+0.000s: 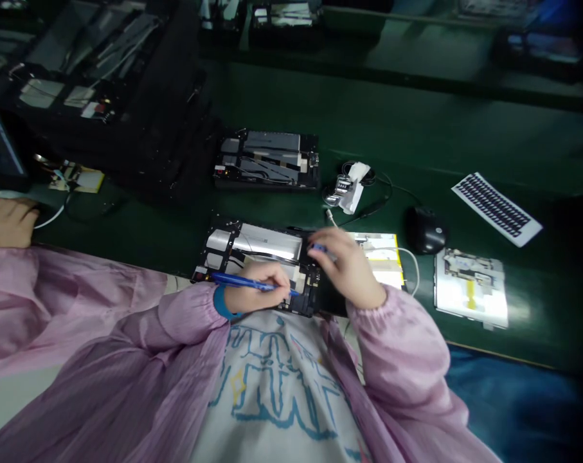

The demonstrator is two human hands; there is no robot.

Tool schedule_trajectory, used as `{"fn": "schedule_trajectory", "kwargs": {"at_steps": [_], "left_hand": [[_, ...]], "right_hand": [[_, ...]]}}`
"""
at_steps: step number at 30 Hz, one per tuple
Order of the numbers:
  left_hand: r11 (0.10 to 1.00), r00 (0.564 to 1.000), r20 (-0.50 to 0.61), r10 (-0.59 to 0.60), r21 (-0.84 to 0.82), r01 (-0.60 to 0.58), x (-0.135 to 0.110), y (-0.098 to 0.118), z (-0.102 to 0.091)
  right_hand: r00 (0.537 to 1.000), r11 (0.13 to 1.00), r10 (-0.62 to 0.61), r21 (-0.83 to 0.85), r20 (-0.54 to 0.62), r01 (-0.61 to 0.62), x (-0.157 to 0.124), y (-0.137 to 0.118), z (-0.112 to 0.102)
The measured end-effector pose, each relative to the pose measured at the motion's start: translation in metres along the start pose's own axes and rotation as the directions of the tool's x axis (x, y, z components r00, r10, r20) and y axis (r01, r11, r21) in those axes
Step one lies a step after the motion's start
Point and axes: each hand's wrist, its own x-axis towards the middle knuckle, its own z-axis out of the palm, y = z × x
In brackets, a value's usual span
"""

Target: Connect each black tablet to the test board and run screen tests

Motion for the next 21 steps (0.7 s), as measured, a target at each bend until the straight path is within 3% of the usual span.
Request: {"fn": "schedule_trajectory", "kwargs": {"at_steps": [3,6,10,13,16,18,19,20,21], "left_hand": [[0.975,0.986,-0.165,0.001,-0.219,-0.037,-0.004,-0.002,-0.004],[0.966,0.986,-0.167,-0.013,-0.255,-0.03,-0.004,-0.003,-0.005],[0.983,0.995,-0.102,0.018,-0.18,-0.037,-0.004,-0.004,-0.004],[0.993,0.993,-0.03,0.112,-0.026,-0.112,-0.007,-0.001,-0.007],[0.981,0.985,-0.008,0.174,0.086,-0.173,-0.016,0.004,-0.026],[0.988,0.972,-0.186,0.143,0.087,-0.128,-0.027,0.002,-0.048],[0.993,0.932,-0.344,0.115,0.069,-0.097,-0.033,0.0,-0.06],[0.998,0.85,-0.523,0.057,0.065,-0.027,-0.039,-0.004,-0.072],[0.998,0.78,-0.625,0.026,0.06,0.015,-0.045,-0.01,-0.083]], "right_hand": [[0.996,0.989,-0.013,0.149,0.09,0.0,-0.024,-0.027,0.006],[0.995,0.984,-0.008,0.177,0.097,-0.009,-0.032,-0.04,0.012],[0.988,0.983,-0.05,0.184,0.145,0.023,-0.03,-0.049,0.017],[0.976,0.962,-0.056,0.273,0.212,-0.004,-0.032,-0.056,0.021],[0.979,0.983,0.06,0.159,0.196,-0.092,-0.042,-0.059,0.02],[0.964,0.96,0.26,-0.128,0.057,-0.251,-0.052,-0.057,0.019],[0.936,0.9,0.351,-0.269,-0.016,-0.342,-0.057,-0.054,0.019],[0.906,0.831,0.418,-0.375,-0.063,-0.41,-0.062,-0.052,0.021],[0.882,0.779,0.465,-0.439,-0.074,-0.447,-0.066,-0.049,0.024]]}}
